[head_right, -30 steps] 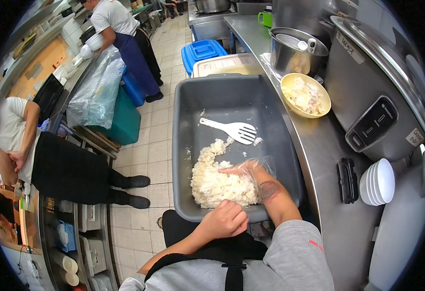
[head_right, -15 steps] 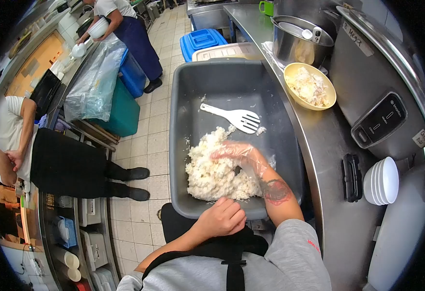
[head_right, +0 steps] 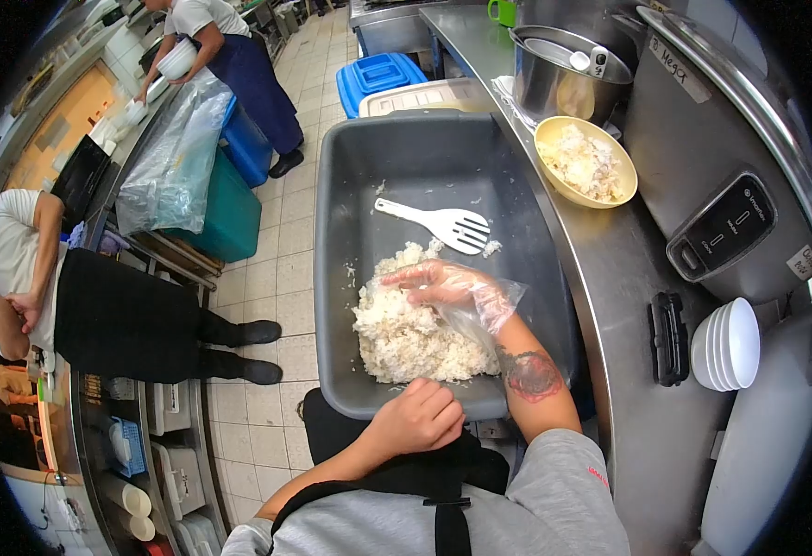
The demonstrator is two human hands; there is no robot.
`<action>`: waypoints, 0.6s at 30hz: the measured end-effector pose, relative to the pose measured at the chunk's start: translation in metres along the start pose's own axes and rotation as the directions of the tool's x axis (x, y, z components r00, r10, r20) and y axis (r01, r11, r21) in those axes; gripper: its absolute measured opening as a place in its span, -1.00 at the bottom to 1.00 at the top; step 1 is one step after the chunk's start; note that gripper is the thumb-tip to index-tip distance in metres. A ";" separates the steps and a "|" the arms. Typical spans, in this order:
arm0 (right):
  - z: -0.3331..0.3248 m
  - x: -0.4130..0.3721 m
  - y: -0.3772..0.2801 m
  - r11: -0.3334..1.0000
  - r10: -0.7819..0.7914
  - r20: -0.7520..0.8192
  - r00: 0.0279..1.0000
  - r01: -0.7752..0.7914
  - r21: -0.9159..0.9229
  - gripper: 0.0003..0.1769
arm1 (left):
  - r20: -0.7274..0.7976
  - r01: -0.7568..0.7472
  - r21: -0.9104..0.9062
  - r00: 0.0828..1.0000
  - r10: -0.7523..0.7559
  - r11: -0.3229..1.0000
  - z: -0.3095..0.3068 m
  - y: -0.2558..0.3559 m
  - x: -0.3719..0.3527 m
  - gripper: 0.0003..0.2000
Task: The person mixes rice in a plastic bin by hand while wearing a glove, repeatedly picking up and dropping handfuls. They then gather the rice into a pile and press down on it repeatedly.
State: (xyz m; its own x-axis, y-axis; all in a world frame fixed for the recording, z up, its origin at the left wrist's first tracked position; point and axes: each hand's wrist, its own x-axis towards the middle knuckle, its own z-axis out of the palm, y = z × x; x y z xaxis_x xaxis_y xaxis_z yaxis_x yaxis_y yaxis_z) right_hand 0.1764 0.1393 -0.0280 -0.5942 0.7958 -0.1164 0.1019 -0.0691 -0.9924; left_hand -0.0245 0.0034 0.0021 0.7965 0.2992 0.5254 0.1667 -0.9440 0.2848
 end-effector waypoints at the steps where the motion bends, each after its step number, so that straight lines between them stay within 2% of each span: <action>1: 0.001 0.000 0.002 0.998 0.065 0.007 0.998 -0.065 0.025 -0.41 | 0.000 -0.003 0.008 1.000 0.003 1.000 0.000 0.000 0.000 -0.78; 4: 0.006 0.005 0.000 0.971 0.240 0.058 0.969 -0.240 -0.003 -0.40 | 0.002 -0.018 -0.021 1.000 0.018 1.000 0.000 -0.002 0.000 -0.80; 6: 0.015 0.018 -0.007 0.933 0.343 0.114 0.932 -0.323 -0.161 -0.39 | -0.002 -0.019 -0.032 1.000 0.019 0.999 0.001 -0.003 -0.001 -0.82; 7: 0.022 0.023 -0.007 0.926 0.324 0.095 0.941 -0.296 -0.233 -0.45 | -0.004 -0.019 -0.038 1.000 0.019 0.999 0.001 -0.003 -0.001 -0.83; 8: 0.027 0.029 -0.003 0.883 0.233 0.027 0.972 -0.199 -0.426 -0.47 | -0.032 0.023 -0.138 0.999 -0.027 0.990 0.000 -0.004 0.001 -0.85; 10: 0.033 0.043 0.017 0.654 0.015 -0.037 0.999 -0.038 -0.756 -0.52 | -0.072 0.101 -0.338 0.988 -0.133 0.935 -0.006 -0.003 0.003 -0.88; 11: 0.031 0.045 0.026 0.660 -0.033 -0.088 0.996 -0.044 -0.750 -0.59 | -0.038 0.173 -0.454 0.976 -0.213 0.874 -0.013 0.002 0.003 -0.90; 13: 0.031 0.046 0.027 0.596 -0.031 -0.223 0.974 -0.161 -0.787 -0.62 | 0.065 0.307 -0.652 0.934 -0.352 0.693 -0.041 0.021 0.006 -0.89; 14: 0.031 0.046 0.029 0.564 -0.032 -0.289 0.957 -0.222 -0.796 -0.63 | 0.096 0.261 -0.733 0.954 -0.285 0.628 -0.057 0.028 0.010 -0.86; 15: 0.028 0.051 0.043 0.591 -0.052 -0.357 0.933 -0.259 -0.764 -0.68 | 0.116 0.218 -0.805 0.970 -0.215 0.552 -0.075 0.032 0.018 -0.82; 18: 0.032 0.054 0.038 0.488 -0.040 -0.415 0.909 -0.345 -0.802 -0.74 | 0.132 0.142 -0.954 0.990 -0.058 0.264 -0.113 0.048 0.028 -0.73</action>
State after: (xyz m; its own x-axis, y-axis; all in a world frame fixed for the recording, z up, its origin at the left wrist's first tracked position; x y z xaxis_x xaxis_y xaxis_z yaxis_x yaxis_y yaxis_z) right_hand 0.1222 0.1603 -0.0730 -0.2128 0.9758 -0.0495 0.8945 0.1742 -0.4117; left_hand -0.0596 -0.0178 0.1212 0.8551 0.3322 0.3981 -0.3971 -0.0743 0.9148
